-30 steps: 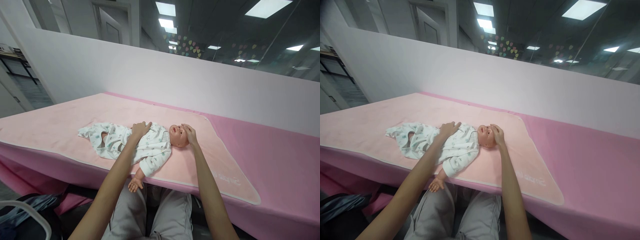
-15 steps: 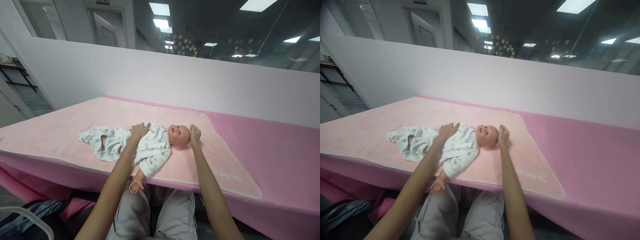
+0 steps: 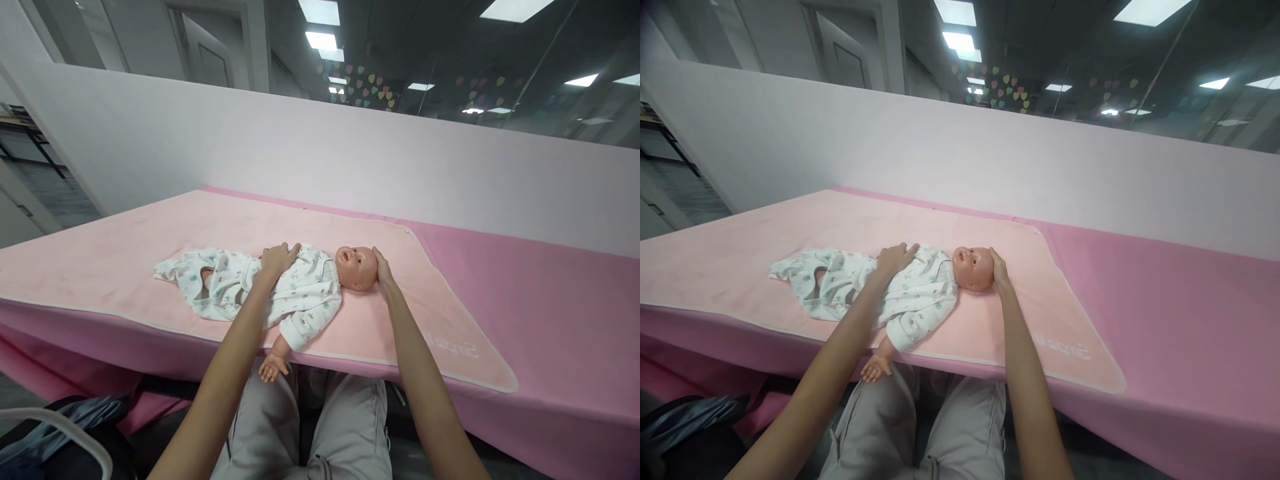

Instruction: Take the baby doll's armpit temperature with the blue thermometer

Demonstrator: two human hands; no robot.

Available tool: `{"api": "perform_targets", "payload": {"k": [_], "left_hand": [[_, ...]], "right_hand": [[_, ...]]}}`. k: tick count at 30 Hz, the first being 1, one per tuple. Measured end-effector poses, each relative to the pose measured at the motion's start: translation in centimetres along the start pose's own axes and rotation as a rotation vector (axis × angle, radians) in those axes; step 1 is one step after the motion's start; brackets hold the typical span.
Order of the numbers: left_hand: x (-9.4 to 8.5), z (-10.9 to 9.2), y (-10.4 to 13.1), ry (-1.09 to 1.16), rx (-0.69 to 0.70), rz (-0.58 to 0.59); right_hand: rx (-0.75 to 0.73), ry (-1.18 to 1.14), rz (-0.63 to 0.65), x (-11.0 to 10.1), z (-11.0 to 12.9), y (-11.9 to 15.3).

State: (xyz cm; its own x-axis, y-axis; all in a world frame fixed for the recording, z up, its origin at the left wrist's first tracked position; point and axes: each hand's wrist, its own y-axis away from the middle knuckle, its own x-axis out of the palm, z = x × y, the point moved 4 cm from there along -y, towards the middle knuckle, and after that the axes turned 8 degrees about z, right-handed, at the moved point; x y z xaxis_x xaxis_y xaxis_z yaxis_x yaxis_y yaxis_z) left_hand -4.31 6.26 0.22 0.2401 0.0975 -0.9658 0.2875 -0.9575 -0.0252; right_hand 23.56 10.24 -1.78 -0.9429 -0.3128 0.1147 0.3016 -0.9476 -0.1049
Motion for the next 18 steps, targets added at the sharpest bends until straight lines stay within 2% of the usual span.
{"api": "perform_targets", "payload": {"k": [3, 5, 7, 9, 11, 14, 18], "left_hand": [[0.0, 0.0, 0.0, 0.000, 0.016, -0.009], [0.0, 0.0, 0.0, 0.002, 0.021, -0.016], [0.0, 0.1, 0.0, 0.003, 0.020, -0.014], [0.0, 0.0, 0.0, 0.007, 0.015, -0.018], [0.0, 0.0, 0.0, 0.010, 0.015, -0.020], [-0.1, 0.0, 0.1, 0.013, 0.020, -0.024], [-0.1, -0.1, 0.2, 0.016, 0.023, -0.030]], "right_hand": [[0.145, -0.141, 0.182, 0.5, -0.8, 0.7], [0.169, -0.095, 0.174, 0.4, -0.6, 0.9], [0.068, 0.091, 0.048, -0.2, 0.4, 0.9], [-0.112, 0.298, -0.135, -0.8, 1.8, 0.9], [-0.245, 0.411, -0.251, -0.8, 2.8, 1.1], [-0.303, 0.447, -0.259, 0.3, 3.2, 1.5], [-0.397, 0.618, -0.175, 1.9, 3.4, 1.8]]}}
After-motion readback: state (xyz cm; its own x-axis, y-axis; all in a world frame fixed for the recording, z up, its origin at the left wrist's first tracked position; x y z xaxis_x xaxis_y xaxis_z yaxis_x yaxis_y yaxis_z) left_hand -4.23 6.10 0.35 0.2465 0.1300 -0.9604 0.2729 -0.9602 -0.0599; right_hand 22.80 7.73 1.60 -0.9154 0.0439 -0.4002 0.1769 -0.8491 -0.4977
